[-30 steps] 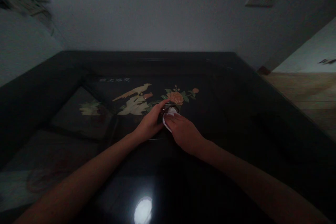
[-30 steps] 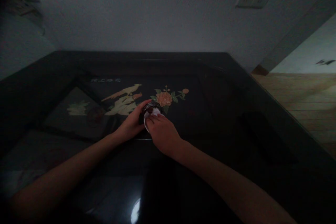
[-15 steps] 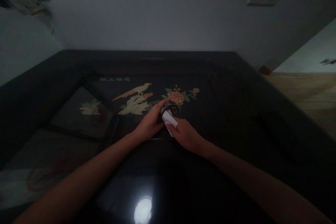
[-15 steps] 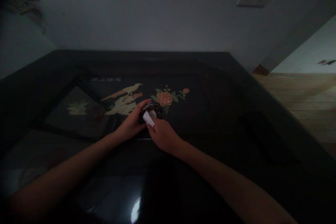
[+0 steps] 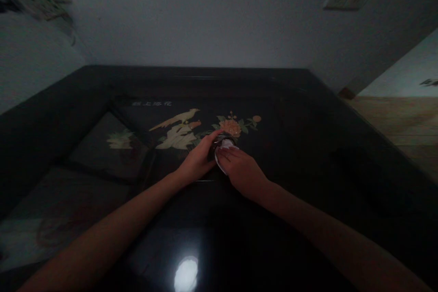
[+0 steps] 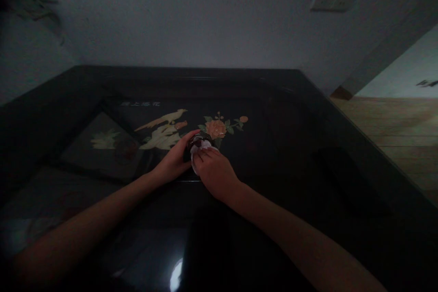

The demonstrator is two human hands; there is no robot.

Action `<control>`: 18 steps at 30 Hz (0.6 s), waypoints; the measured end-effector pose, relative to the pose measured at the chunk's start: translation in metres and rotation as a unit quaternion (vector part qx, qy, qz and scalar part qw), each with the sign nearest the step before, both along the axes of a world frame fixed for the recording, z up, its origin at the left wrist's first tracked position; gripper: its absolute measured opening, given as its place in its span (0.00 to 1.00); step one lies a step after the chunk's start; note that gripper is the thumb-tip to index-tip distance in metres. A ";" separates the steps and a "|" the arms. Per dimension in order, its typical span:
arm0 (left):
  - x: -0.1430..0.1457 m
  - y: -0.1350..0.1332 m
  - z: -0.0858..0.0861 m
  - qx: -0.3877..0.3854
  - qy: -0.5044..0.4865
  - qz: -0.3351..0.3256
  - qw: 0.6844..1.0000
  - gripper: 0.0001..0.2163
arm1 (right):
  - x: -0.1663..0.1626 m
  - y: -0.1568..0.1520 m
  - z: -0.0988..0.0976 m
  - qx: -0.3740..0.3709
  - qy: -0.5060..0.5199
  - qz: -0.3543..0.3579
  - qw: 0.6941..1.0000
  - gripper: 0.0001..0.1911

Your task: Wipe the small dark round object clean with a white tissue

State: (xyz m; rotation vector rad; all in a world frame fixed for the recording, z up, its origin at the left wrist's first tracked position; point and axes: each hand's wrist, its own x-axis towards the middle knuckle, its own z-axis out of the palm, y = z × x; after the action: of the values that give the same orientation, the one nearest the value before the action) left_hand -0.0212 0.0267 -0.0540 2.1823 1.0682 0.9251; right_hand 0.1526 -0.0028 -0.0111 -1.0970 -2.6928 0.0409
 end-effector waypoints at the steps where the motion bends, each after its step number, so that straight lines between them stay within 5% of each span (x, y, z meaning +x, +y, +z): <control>1: 0.000 0.000 0.000 0.000 0.002 -0.001 1.000 0.35 | 0.000 0.000 0.001 -0.042 0.031 -0.008 0.999 0.19; 3: 0.000 -0.001 0.001 0.004 0.001 -0.003 1.000 0.36 | 0.000 0.000 0.002 -0.136 0.117 -0.034 0.983 0.17; 6: 0.000 -0.001 0.002 0.010 -0.003 -0.003 1.000 0.36 | -0.003 -0.002 -0.003 -0.257 0.286 -0.091 0.919 0.12; 10: 0.000 -0.001 0.002 0.014 -0.006 -0.002 1.000 0.36 | -0.008 -0.006 -0.012 -0.307 0.426 -0.128 0.842 0.11; 12: -0.001 -0.001 0.002 0.010 -0.006 -0.002 1.000 0.36 | -0.008 -0.007 -0.011 -0.294 0.406 -0.127 0.856 0.12; 18: -0.001 -0.001 0.002 0.005 0.003 0.003 1.000 0.36 | -0.002 -0.003 0.000 -0.167 0.141 -0.050 0.975 0.17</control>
State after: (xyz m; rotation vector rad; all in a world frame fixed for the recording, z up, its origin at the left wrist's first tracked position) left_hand -0.0222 0.0255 -0.0523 2.1932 1.0758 0.9298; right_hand 0.1509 -0.0055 -0.0109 -1.2107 -2.4241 0.6045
